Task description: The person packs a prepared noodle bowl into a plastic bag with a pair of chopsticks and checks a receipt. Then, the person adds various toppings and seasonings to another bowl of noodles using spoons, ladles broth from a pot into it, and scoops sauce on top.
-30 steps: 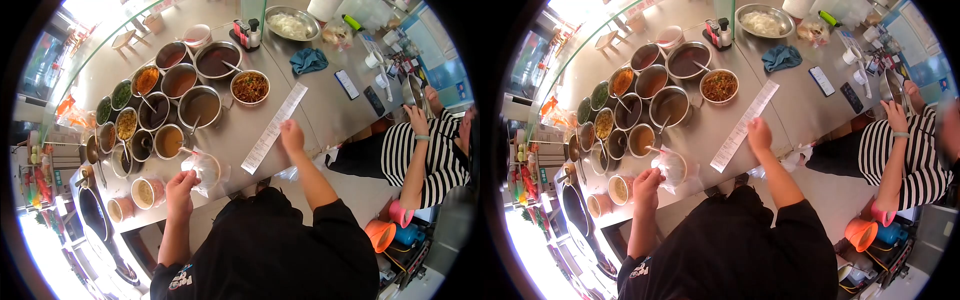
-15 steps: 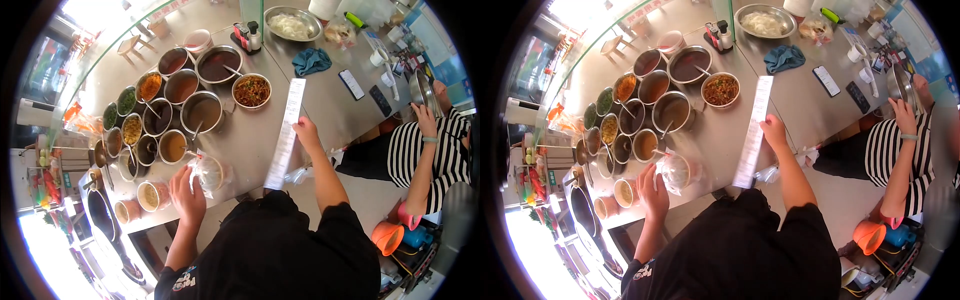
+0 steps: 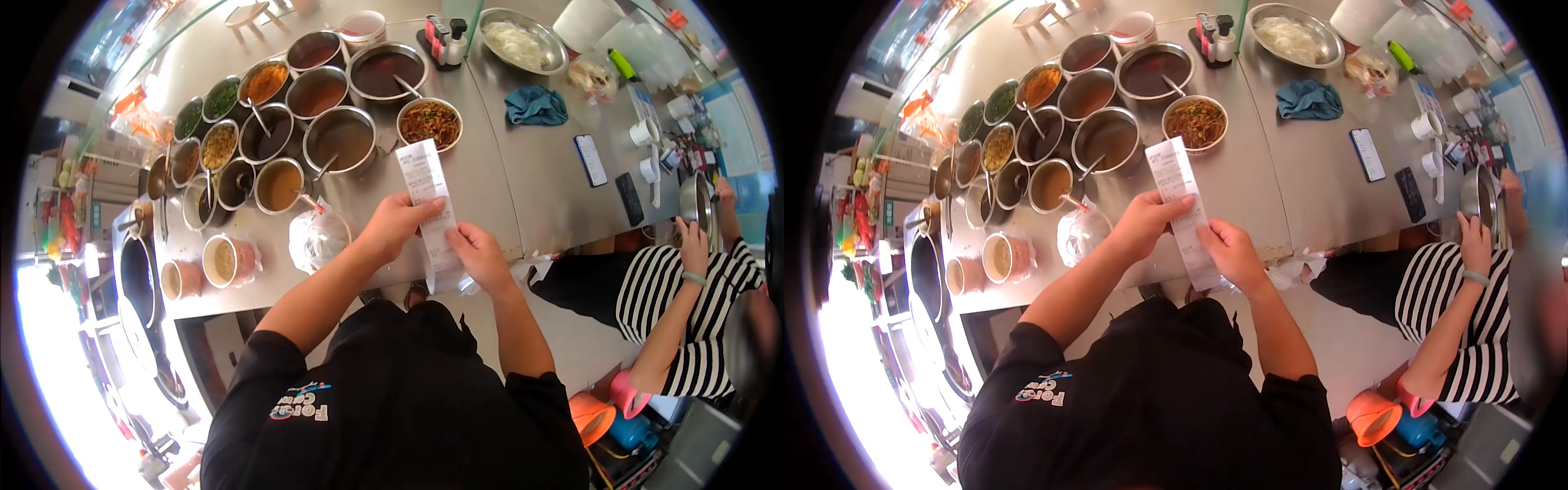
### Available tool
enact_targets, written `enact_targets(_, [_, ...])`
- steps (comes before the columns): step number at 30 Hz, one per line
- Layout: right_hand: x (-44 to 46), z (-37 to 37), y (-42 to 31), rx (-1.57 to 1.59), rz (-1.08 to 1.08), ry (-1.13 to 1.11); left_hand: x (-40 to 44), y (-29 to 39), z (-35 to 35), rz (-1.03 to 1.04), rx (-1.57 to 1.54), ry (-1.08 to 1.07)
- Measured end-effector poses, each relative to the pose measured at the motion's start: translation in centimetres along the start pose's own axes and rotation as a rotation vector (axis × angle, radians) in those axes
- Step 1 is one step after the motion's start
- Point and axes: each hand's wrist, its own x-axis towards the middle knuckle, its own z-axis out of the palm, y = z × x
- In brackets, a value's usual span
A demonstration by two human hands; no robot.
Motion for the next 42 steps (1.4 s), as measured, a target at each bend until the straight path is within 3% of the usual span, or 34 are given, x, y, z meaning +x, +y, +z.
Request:
enact_targets(4, [0.5,1.0,0.7,-0.025,0.023,0.025,0.4,0.9,0.1,0.048,0.039,0.012])
enact_targets(10, [0.6,2.2,0.9,-0.134,-0.182,0.225,0.2,0.2,1.2,0.108,-0.179,0.103])
enact_targets(14, [0.2,2.3,0.3,-0.224,-0.317,0.347,0.7,0.3,1.2,0.068,-0.149,0.238])
enact_targets(15, [0.1,2.2,0.2,-0.248,-0.412,0.414,1.2,1.0,0.8,0.173,-0.284,0.299])
enact_targets(17, [0.1,0.5,0.3,-0.266,-0.339,0.441,1.1,1.7,0.2,0.273,-0.424,0.349])
enact_targets(19, [0.3,-1.3,0.0,-0.287,-0.259,0.477,0.3,2.2,-0.5,0.210,-0.355,0.121])
enact_targets(23, [3.3,-4.0,-1.2,0.032,-0.175,0.550,-2.0,-1.1,0.1,0.016,-0.273,-0.250])
enact_targets(27, [6.1,-6.9,-0.8,0.143,-0.187,0.567,-2.8,-6.8,-0.4,-0.300,-0.174,-0.383])
enact_targets(36, [11.5,-12.6,2.7,-0.251,-0.380,0.639,-2.9,-9.7,-1.4,-0.345,-0.218,-0.296])
enact_targets(40, [12.1,-14.1,3.6,-0.099,-0.215,0.536,-1.9,-11.0,-1.4,-0.343,-0.258,-0.138])
enact_targets(42, [12.8,-14.7,4.4,-0.354,-0.322,0.568,-1.3,-11.8,-1.6,-0.334,-0.267,-0.108])
